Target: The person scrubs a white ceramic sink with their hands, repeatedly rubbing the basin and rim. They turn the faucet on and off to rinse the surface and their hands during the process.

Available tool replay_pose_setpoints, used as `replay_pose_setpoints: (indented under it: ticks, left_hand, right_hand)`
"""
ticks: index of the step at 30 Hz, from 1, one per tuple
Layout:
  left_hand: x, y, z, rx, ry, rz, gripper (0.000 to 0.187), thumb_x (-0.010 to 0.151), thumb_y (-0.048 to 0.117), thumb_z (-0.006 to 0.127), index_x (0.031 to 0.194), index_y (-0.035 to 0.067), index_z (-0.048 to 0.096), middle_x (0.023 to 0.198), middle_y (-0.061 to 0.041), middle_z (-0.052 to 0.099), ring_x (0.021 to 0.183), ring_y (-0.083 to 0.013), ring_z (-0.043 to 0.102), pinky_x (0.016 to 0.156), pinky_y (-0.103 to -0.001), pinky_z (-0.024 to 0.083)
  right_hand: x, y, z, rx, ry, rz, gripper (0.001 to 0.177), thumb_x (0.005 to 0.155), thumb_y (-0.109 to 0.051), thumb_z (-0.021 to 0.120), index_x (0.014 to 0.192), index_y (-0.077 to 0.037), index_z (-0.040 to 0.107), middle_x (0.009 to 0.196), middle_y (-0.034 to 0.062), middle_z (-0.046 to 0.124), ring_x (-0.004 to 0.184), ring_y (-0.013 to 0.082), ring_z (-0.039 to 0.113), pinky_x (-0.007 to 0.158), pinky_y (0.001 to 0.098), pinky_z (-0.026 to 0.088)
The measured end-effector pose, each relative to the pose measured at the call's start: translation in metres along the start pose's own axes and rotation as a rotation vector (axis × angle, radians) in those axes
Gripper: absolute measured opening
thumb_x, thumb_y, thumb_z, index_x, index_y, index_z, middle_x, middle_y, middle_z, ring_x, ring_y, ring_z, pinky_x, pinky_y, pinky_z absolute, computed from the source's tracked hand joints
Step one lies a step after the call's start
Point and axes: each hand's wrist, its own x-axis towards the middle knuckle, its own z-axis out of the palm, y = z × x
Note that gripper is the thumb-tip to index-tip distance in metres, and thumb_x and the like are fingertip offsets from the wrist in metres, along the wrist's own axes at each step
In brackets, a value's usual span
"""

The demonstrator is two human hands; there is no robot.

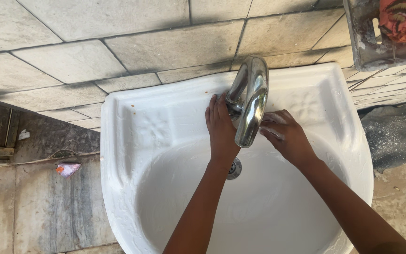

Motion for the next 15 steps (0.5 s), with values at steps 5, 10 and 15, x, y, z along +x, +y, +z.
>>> replay_pose_setpoints:
  ticks: [5,10,15]
  left_hand:
    - [0.006,-0.001,-0.001,0.005,-0.032,-0.032,0.088,0.086,0.035,0.079,0.150,-0.007,0.036,0.152,-0.027,0.046,0.154,-0.0428,0.027,0.127,-0.056,0.017]
    - [0.003,-0.005,-0.001,-0.003,-0.037,-0.041,0.087,0.088,0.038,0.079,0.151,-0.006,0.038,0.153,-0.026,0.049,0.156,-0.0425,0.028,0.128,-0.056,0.018]
    - [0.000,-0.002,0.001,0.015,-0.009,-0.049,0.102,0.081,0.055,0.083,0.149,-0.006,0.037,0.150,-0.027,0.048,0.154,-0.0451,0.027,0.125,-0.058,0.018]
  right_hand:
    - [-0.005,0.000,-0.001,-0.113,0.000,-0.073,0.027,0.086,-0.001,0.073,0.112,-0.008,0.075,0.115,0.0043,0.071,0.108,0.0258,0.067,0.089,0.0386,0.059]
    - [-0.011,0.004,-0.001,-0.246,-0.053,-0.115,0.037,0.080,0.004,0.070,0.115,-0.007,0.074,0.117,0.0051,0.072,0.110,0.0262,0.067,0.086,0.0367,0.059]
    - [-0.013,0.007,0.001,-0.295,-0.074,-0.125,0.039,0.078,0.005,0.070,0.114,-0.008,0.074,0.113,0.0054,0.072,0.109,0.0251,0.067,0.085,0.0363,0.059]
